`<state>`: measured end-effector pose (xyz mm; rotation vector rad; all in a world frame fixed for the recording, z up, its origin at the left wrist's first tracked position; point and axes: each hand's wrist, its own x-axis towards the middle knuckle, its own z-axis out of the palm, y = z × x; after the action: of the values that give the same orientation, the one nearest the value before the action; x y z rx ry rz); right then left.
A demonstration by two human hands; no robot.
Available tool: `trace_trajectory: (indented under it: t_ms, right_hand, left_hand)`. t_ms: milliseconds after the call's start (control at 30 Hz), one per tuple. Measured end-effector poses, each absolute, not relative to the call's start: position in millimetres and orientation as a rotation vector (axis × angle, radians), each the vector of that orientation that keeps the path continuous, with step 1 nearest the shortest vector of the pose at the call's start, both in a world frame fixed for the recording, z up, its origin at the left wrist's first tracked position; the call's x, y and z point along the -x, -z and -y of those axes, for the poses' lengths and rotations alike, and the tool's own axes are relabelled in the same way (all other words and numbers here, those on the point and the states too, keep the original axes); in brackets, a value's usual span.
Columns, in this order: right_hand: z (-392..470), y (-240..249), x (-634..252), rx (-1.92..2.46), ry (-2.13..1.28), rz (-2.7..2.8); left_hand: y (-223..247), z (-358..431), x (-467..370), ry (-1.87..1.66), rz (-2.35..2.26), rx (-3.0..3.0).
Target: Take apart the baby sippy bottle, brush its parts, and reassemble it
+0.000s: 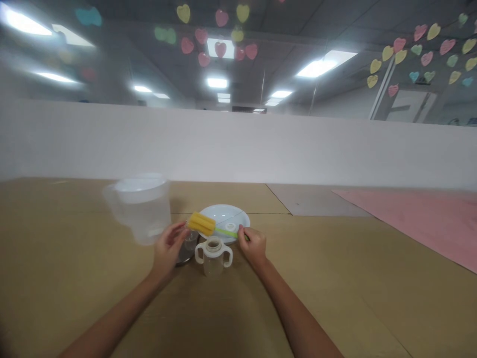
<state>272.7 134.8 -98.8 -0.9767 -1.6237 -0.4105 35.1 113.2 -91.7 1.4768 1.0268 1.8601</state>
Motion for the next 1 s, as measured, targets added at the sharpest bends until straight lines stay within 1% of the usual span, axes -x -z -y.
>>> trace_trajectory:
  t_ms: [133, 267, 367, 500, 633, 767, 867, 933, 1000]
  right_hand:
    - [-136, 99, -274, 1.027, 0.400, 1.560]
    - [-137, 96, -278, 1.184, 0.283, 1.386]
    - [-136, 94, -277, 1.158, 0.253, 1.424]
    - [-134, 94, -272, 1.053, 0.448, 1.609]
    - [-134, 94, -272, 1.061, 0.667, 1.593]
    - [-134, 94, -275, 1.071, 0.702, 1.565]
    - [-134, 94, -275, 1.094, 0.636, 1.590]
    - [-134, 94, -274, 1.147, 0.527, 1.543]
    - [-134, 93, -274, 1.222, 0.345, 1.413]
  left_hand:
    - [91, -111, -35, -1.820, -1.032, -1.488]
    - [92, -113, -35, -1.816, -0.985, -1.444]
    - [92, -114, -35, -1.809, -0.966, -1.434]
    - [93, -113, -35, -1.799, -0.979, -1.452]
    - [94, -115, -32, -1.869, -1.073, -1.541]
    - [96, -118, -26, -1.899, -1.222, -1.764]
    - [99, -122, -20, -1.791, -1.399, -1.882]
    - [101, -124, -17, -1.623, -1.548, -1.947]
    - [103, -126, -16, -1.421, -1.696, -2.021]
